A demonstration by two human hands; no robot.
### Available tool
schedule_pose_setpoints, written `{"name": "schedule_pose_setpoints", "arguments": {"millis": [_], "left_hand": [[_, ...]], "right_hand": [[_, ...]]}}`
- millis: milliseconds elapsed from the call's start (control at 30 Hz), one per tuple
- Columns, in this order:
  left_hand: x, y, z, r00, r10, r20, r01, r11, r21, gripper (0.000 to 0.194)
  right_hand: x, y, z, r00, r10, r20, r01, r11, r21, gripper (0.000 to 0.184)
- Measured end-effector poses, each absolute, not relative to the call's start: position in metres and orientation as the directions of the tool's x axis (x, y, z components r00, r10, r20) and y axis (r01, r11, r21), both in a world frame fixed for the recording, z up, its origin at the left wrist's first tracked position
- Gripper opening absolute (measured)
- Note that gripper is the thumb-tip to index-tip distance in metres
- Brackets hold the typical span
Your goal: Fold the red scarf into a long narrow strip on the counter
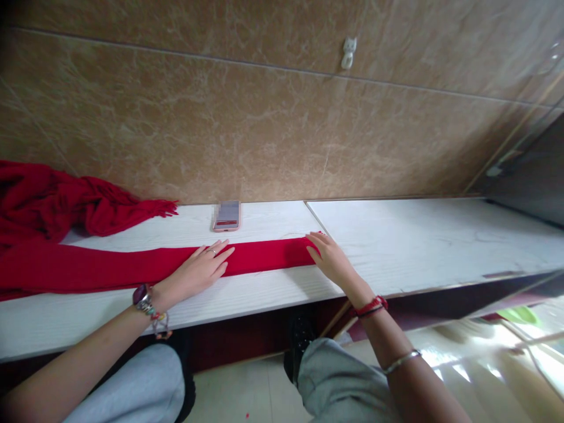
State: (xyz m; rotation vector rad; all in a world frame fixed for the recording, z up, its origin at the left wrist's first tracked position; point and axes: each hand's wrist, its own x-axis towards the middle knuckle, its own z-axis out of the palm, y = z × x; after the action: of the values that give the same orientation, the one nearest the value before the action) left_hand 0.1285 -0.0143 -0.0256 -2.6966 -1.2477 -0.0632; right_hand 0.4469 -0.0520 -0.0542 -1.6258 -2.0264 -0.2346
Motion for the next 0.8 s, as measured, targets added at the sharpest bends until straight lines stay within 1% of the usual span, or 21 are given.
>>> {"name": "schedule_pose_setpoints", "arguments": {"millis": [67,167,300,500,600,800], "left_hand": [[0.139,-0.014,-0.025,0.695,0.699,0.171,0.719,-0.681,-0.138,0.040],[0.157,-0.015,-0.025,0.747,0.626,0.225,0.660,-0.740,-0.131,0.036],[0.177,-0.016,-0.025,0.777,0.585,0.231,0.621,-0.773,-0.132,0.030],[0.194,-0.020,-0.021,0.810,0.539,0.232,0.579,-0.799,-0.166,0.024],[0.198,-0.020,-0.021,0.823,0.520,0.227,0.561,-0.806,-0.188,0.017],[0.200,-0.020,-0.022,0.831,0.513,0.215,0.553,-0.803,-0.224,0.017]], "right_hand": [[0.445,-0.055,-0.050,-0.259,0.833,0.489,0.902,0.389,-0.185,0.031],[0.444,-0.059,-0.052,-0.367,0.821,0.436,0.880,0.459,-0.123,0.028],[0.444,-0.062,-0.057,-0.419,0.804,0.423,0.881,0.473,-0.028,0.031],[0.443,-0.062,-0.052,-0.494,0.762,0.418,0.850,0.526,0.045,0.039],[0.441,-0.061,-0.051,-0.512,0.750,0.420,0.843,0.532,0.078,0.037],[0.432,-0.063,-0.047,-0.503,0.769,0.395,0.861,0.483,0.157,0.025]]}}
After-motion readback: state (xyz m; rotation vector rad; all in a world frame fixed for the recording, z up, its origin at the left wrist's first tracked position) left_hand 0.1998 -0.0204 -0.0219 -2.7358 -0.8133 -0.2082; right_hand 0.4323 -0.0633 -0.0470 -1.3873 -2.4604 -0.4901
